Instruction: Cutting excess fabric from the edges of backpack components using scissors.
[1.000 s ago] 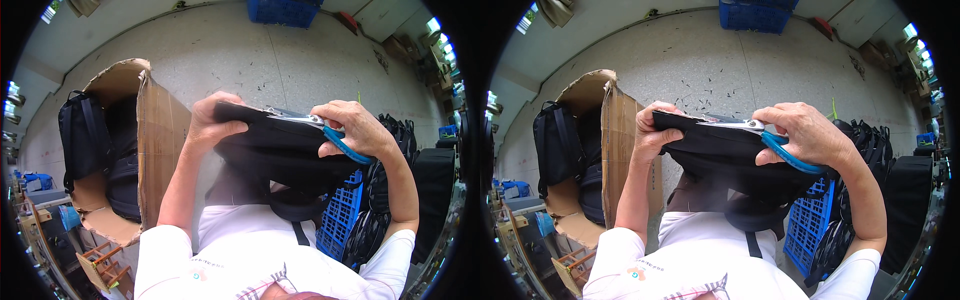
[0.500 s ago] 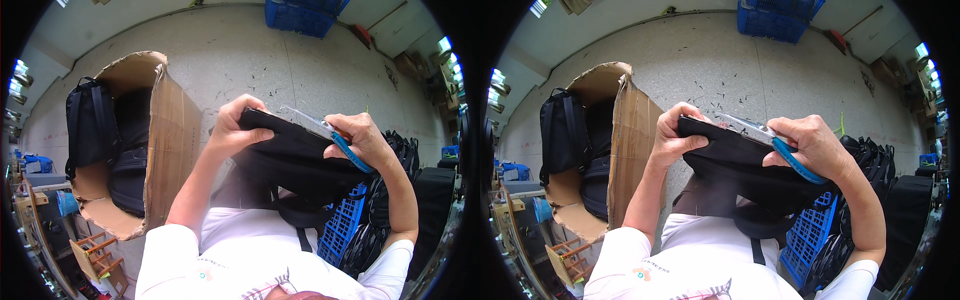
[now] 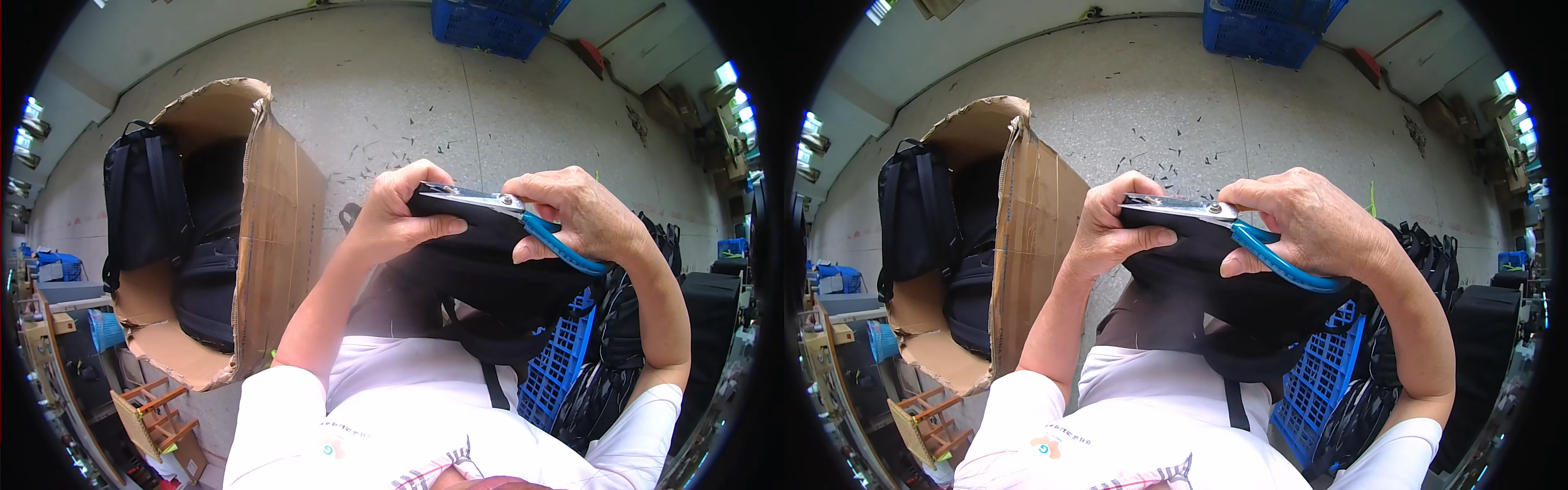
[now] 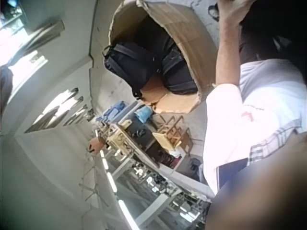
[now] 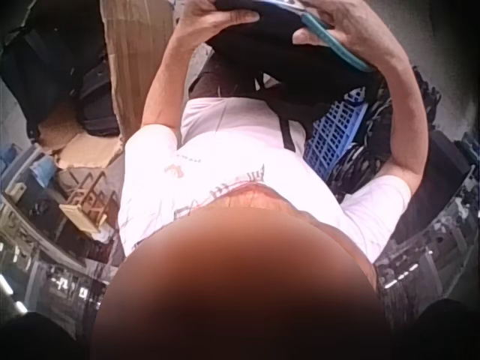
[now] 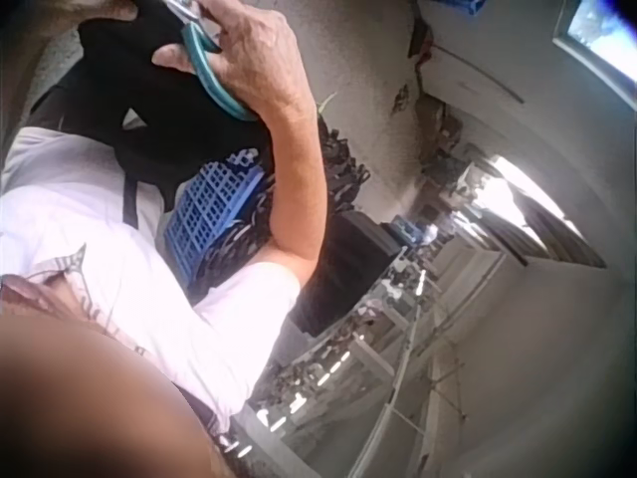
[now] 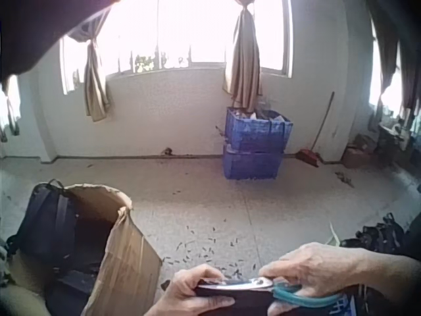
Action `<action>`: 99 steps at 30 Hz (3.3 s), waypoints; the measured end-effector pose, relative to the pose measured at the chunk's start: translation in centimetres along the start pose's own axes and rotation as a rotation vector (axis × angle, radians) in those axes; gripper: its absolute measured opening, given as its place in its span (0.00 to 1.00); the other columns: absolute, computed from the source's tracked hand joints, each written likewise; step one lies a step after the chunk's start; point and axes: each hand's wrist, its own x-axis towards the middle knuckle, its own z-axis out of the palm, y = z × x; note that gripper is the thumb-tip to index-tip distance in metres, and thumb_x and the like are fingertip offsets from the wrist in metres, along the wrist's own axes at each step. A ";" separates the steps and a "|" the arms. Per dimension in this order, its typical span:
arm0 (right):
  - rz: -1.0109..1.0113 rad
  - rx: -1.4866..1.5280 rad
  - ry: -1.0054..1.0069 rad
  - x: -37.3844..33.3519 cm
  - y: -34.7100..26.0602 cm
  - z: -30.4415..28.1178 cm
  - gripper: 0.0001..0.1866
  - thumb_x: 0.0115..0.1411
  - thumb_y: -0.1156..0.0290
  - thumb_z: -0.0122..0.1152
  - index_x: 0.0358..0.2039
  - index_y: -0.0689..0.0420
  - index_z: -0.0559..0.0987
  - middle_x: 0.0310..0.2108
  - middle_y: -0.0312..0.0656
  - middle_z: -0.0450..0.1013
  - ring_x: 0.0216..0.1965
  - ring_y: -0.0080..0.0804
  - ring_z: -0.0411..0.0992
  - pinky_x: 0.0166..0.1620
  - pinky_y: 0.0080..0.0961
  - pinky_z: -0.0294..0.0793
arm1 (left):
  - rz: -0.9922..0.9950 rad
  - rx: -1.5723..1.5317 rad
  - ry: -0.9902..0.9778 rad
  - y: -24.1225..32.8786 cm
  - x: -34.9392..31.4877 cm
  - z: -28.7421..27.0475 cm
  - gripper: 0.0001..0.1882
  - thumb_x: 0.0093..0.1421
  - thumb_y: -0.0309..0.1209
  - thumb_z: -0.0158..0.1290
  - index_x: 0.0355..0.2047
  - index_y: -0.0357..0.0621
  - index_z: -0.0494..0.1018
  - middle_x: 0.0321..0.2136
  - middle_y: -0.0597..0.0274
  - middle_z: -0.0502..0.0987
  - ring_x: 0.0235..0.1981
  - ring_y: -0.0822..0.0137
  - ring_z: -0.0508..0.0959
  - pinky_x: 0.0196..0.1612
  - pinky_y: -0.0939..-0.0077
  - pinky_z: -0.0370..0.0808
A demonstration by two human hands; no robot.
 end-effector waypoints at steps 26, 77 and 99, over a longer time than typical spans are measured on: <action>-0.029 1.120 1.074 -15.7 10.7 9.5 0.35 0.50 0.49 0.59 0.53 0.54 0.62 0.45 0.32 0.63 0.40 0.24 0.67 0.40 0.24 0.70 | 0.089 -0.866 0.301 -1.0 -0.4 -3.6 0.12 0.46 0.26 0.59 0.30 0.43 0.67 0.29 0.62 0.74 0.33 0.65 0.74 0.42 0.69 0.72; 0.307 0.936 0.766 -18.7 7.0 13.6 0.40 0.36 0.43 0.66 0.45 0.58 0.71 0.24 0.35 0.67 0.26 0.21 0.67 0.30 0.17 0.69 | 0.006 0.042 -0.231 4.6 10.0 -8.2 0.21 0.49 0.28 0.57 0.44 0.41 0.68 0.43 0.56 0.72 0.44 0.59 0.72 0.50 0.63 0.69; 0.124 0.182 0.575 -17.6 9.5 9.1 0.41 0.30 0.34 0.62 0.38 0.54 0.73 0.27 0.38 0.65 0.30 0.31 0.65 0.34 0.26 0.68 | 0.031 -0.093 -0.101 3.4 7.7 -7.2 0.22 0.44 0.30 0.59 0.39 0.33 0.69 0.34 0.57 0.75 0.36 0.63 0.75 0.43 0.72 0.71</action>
